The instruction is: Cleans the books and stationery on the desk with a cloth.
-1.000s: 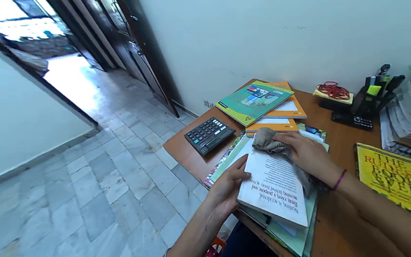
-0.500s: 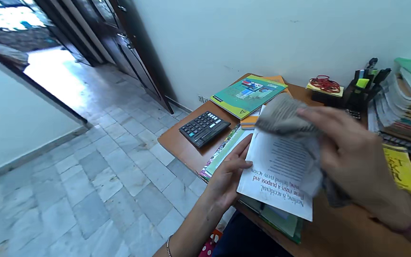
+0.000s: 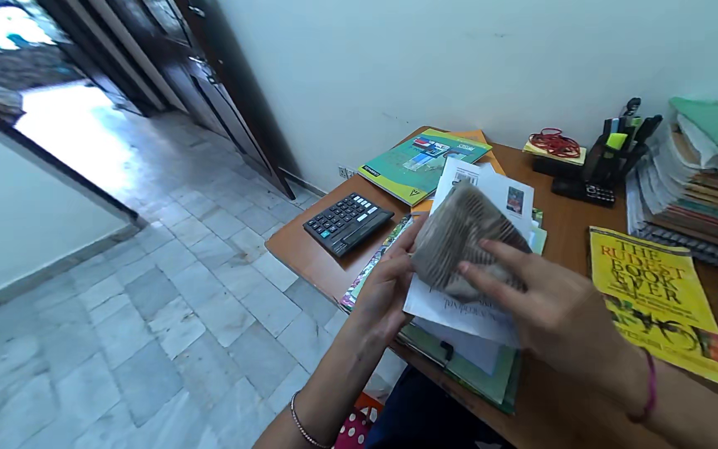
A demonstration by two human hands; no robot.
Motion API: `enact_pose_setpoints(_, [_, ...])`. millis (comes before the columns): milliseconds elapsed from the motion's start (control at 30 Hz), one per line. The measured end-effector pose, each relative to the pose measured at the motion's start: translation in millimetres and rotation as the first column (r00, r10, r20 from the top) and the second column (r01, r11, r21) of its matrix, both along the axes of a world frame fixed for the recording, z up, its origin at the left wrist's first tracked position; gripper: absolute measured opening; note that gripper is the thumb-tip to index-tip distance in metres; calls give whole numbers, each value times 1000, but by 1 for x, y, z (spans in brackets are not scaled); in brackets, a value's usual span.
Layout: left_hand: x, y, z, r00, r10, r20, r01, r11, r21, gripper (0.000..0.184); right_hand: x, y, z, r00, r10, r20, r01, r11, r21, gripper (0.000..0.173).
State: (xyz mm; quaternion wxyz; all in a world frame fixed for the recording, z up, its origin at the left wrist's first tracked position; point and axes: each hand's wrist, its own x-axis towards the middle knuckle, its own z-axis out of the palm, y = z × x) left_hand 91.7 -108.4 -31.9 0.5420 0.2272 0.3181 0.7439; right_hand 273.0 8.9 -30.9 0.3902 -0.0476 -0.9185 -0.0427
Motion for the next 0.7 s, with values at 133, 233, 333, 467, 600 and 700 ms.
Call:
enact_pose_setpoints(133, [-12, -1, 1, 984, -119, -133, 130, 988, 82, 61, 0, 25, 19, 997, -71, -5, 71, 997, -42, 47])
enact_pose_setpoints(233, [-14, -4, 3, 962, -151, -227, 182, 976, 123, 68, 3, 60, 48, 966, -257, -31, 254, 963, -87, 45])
enact_pose_setpoints(333, [-13, 0, 11, 936, -87, -342, 155, 972, 177, 70, -2, 62, 56, 938, -331, -102, 326, 943, -66, 47])
enact_pose_setpoints(467, [-14, 11, 20, 925, -62, -375, 143, 971, 192, 72, -5, 43, 33, 932, -313, -182, 312, 949, -34, 50])
enact_pose_setpoints(600, [-13, 33, 25, 949, 17, -314, 32, 988, 148, 62, 3, 19, -3, 983, -109, -146, 116, 992, 41, 42])
enact_pose_setpoints(700, [-21, 44, 29, 954, 80, -287, -46, 991, 126, 61, 21, 0, -32, 997, 72, -7, -71, 992, 103, 37])
